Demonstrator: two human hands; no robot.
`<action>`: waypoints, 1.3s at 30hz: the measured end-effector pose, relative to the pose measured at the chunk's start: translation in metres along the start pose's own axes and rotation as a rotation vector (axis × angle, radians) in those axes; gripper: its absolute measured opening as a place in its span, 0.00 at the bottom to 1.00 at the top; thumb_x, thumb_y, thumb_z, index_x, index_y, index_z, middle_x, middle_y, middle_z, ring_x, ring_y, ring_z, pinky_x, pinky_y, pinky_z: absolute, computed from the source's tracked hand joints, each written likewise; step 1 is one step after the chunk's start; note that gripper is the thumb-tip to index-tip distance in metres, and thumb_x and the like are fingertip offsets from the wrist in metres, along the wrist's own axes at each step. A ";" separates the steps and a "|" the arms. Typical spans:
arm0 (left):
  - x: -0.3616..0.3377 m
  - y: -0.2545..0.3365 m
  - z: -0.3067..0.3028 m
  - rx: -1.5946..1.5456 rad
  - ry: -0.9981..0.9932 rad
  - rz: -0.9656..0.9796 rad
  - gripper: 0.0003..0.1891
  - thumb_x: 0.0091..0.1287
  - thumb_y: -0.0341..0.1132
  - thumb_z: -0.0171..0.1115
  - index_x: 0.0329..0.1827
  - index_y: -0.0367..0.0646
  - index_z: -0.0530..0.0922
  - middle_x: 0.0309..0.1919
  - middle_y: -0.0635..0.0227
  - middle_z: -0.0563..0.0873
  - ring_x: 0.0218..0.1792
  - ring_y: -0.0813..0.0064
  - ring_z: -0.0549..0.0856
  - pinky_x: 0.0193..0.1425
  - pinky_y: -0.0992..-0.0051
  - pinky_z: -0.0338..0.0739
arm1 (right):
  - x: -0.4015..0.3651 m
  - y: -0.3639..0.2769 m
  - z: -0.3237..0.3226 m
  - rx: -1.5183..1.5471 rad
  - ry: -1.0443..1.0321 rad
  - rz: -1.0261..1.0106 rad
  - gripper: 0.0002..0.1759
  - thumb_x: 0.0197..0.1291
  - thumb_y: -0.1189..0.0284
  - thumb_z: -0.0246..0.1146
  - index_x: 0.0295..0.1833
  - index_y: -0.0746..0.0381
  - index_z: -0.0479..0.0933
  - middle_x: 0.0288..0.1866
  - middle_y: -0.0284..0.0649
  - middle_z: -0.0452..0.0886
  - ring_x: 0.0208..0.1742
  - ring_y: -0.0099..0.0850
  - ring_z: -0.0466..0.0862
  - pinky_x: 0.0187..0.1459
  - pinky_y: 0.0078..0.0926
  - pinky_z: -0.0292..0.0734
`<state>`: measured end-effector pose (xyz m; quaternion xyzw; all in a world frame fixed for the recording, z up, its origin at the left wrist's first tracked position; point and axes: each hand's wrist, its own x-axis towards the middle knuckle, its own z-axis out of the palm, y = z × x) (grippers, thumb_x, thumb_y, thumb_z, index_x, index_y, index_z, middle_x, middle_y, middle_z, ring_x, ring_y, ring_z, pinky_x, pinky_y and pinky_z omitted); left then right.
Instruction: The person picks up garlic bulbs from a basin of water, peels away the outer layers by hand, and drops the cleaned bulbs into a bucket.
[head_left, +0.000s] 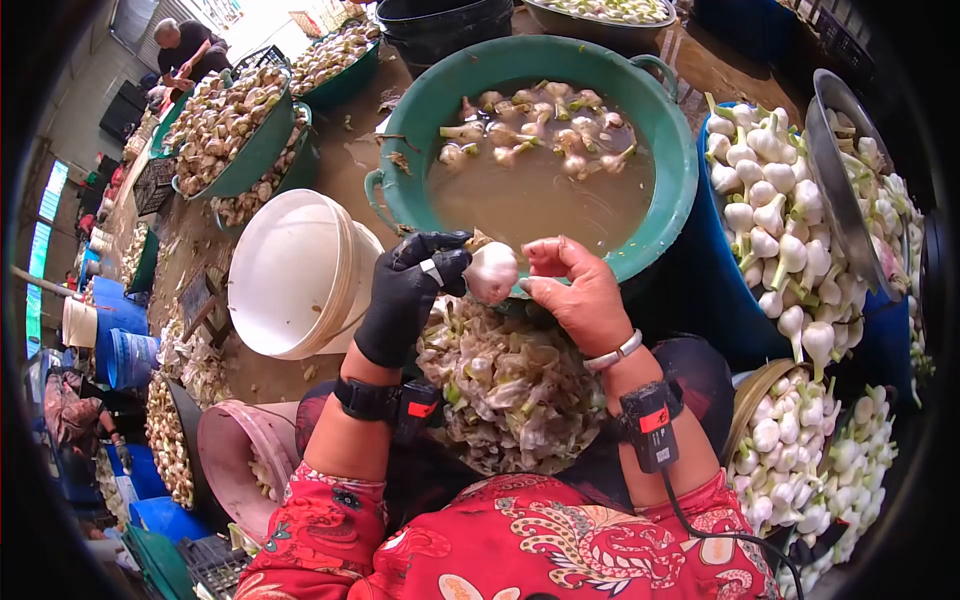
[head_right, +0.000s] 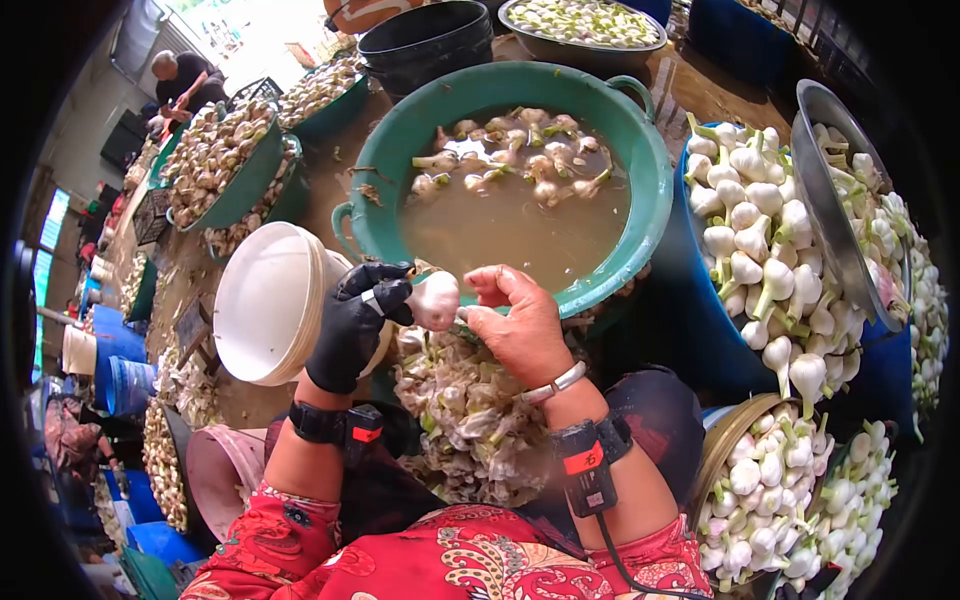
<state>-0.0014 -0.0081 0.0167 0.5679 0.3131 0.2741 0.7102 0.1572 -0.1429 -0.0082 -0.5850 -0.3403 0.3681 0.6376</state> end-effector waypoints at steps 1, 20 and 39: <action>-0.001 0.000 0.003 0.037 -0.037 0.015 0.12 0.63 0.30 0.64 0.48 0.37 0.81 0.30 0.69 0.84 0.27 0.81 0.81 0.33 0.81 0.76 | -0.001 -0.003 0.002 -0.002 0.005 0.007 0.17 0.50 0.82 0.65 0.48 0.64 0.78 0.42 0.31 0.78 0.43 0.19 0.77 0.47 0.18 0.75; -0.004 0.006 0.015 0.217 -0.088 0.056 0.08 0.62 0.30 0.67 0.41 0.36 0.81 0.27 0.70 0.84 0.24 0.84 0.80 0.28 0.82 0.74 | -0.004 -0.008 0.008 -0.729 -0.083 -0.554 0.07 0.42 0.82 0.62 0.29 0.61 0.73 0.34 0.42 0.71 0.38 0.41 0.75 0.38 0.33 0.72; -0.010 -0.013 0.033 0.052 -0.086 0.127 0.08 0.60 0.25 0.67 0.40 0.37 0.77 0.39 0.65 0.85 0.38 0.78 0.82 0.44 0.78 0.78 | -0.001 -0.006 0.015 0.292 0.330 0.252 0.06 0.52 0.79 0.67 0.33 0.67 0.77 0.26 0.36 0.81 0.25 0.17 0.78 0.23 0.16 0.73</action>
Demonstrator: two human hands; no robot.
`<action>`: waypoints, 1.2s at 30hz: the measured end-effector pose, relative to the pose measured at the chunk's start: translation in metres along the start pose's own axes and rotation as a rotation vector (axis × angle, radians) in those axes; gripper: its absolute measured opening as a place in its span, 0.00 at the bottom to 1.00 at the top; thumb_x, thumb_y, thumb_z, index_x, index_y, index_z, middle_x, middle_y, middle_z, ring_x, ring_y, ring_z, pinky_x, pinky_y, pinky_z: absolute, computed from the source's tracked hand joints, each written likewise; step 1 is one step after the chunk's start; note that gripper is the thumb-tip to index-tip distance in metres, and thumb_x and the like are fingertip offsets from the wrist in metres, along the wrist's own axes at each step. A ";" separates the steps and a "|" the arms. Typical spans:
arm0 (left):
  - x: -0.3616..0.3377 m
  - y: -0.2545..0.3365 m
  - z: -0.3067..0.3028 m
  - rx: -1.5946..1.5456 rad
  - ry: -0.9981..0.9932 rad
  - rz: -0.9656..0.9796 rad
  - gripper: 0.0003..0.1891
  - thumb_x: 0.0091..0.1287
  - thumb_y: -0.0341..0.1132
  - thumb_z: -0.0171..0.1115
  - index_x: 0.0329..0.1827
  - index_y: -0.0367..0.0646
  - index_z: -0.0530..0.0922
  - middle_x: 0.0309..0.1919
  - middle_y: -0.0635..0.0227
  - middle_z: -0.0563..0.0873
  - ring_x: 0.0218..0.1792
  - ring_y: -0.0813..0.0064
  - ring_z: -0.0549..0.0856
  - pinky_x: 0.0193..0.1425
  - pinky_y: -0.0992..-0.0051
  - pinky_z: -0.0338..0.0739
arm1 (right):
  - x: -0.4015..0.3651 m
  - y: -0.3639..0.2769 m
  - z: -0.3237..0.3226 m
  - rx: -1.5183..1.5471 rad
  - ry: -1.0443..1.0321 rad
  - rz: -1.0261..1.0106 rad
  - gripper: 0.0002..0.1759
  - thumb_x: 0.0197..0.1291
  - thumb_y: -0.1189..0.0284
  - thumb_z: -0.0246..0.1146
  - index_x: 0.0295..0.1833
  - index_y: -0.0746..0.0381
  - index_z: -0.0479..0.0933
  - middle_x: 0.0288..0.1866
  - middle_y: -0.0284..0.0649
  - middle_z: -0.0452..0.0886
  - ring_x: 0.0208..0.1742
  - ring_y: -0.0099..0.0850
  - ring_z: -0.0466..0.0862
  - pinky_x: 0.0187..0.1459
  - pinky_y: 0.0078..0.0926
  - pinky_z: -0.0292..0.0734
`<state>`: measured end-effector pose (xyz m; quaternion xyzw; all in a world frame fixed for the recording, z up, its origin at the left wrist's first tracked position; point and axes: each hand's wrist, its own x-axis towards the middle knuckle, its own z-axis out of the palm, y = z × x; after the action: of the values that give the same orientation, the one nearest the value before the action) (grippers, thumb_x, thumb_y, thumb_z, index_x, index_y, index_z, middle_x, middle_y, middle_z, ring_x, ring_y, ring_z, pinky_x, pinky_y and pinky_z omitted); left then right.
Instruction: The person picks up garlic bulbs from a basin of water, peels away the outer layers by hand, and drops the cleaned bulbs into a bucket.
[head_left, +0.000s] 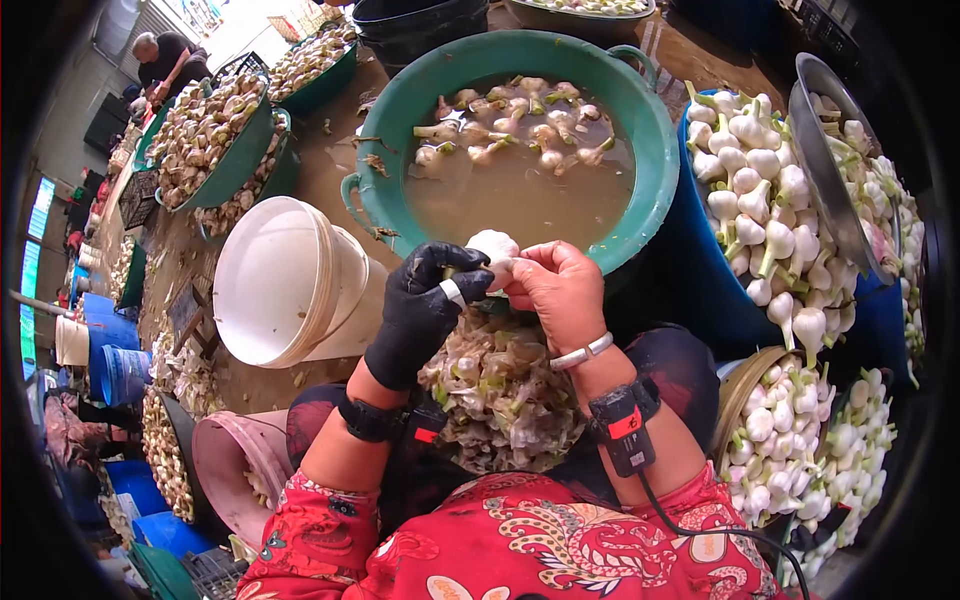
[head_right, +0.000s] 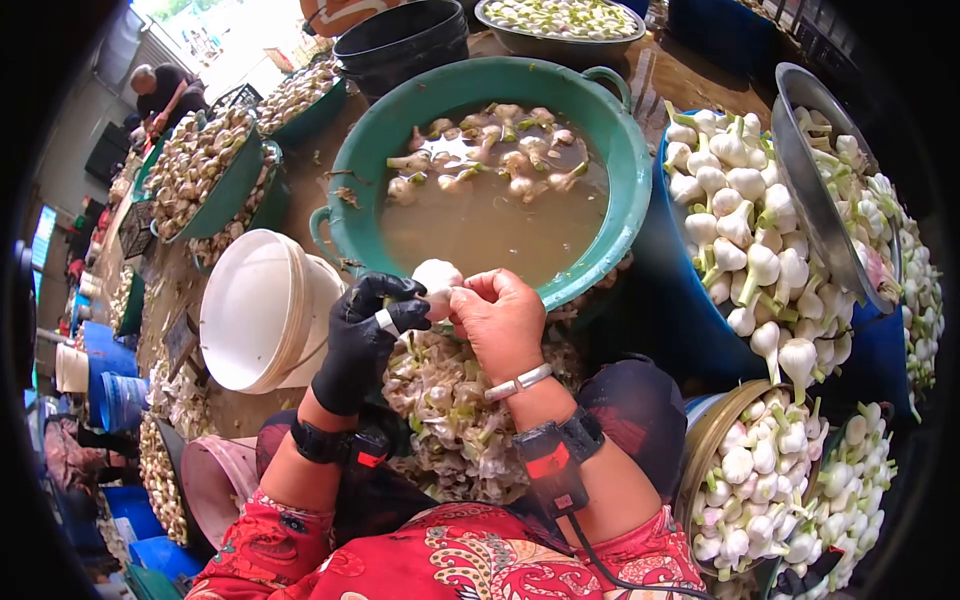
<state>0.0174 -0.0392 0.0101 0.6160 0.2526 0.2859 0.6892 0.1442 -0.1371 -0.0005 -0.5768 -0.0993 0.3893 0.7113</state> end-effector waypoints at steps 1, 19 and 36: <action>-0.001 -0.001 0.002 -0.001 -0.009 -0.003 0.08 0.60 0.25 0.67 0.40 0.37 0.77 0.39 0.65 0.85 0.38 0.78 0.82 0.44 0.78 0.78 | 0.001 0.001 -0.001 0.002 0.009 -0.001 0.06 0.52 0.79 0.67 0.33 0.67 0.77 0.26 0.36 0.81 0.25 0.17 0.78 0.23 0.16 0.73; -0.007 0.002 0.004 0.259 -0.024 0.253 0.12 0.51 0.21 0.71 0.38 0.42 0.79 0.37 0.69 0.83 0.42 0.73 0.81 0.48 0.74 0.77 | 0.004 0.016 0.007 -0.375 0.181 -0.490 0.02 0.52 0.80 0.61 0.31 0.68 0.78 0.28 0.42 0.81 0.28 0.26 0.82 0.31 0.25 0.75; -0.002 -0.005 -0.001 0.465 -0.077 0.332 0.10 0.56 0.18 0.66 0.37 0.42 0.78 0.37 0.70 0.81 0.44 0.79 0.81 0.51 0.77 0.76 | 0.002 0.012 0.012 -0.509 0.188 -0.683 0.04 0.51 0.79 0.61 0.34 0.66 0.78 0.29 0.50 0.79 0.29 0.46 0.80 0.32 0.36 0.75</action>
<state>0.0159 -0.0407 0.0055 0.8009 0.1805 0.3057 0.4823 0.1330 -0.1266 -0.0075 -0.7007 -0.3121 0.0403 0.6403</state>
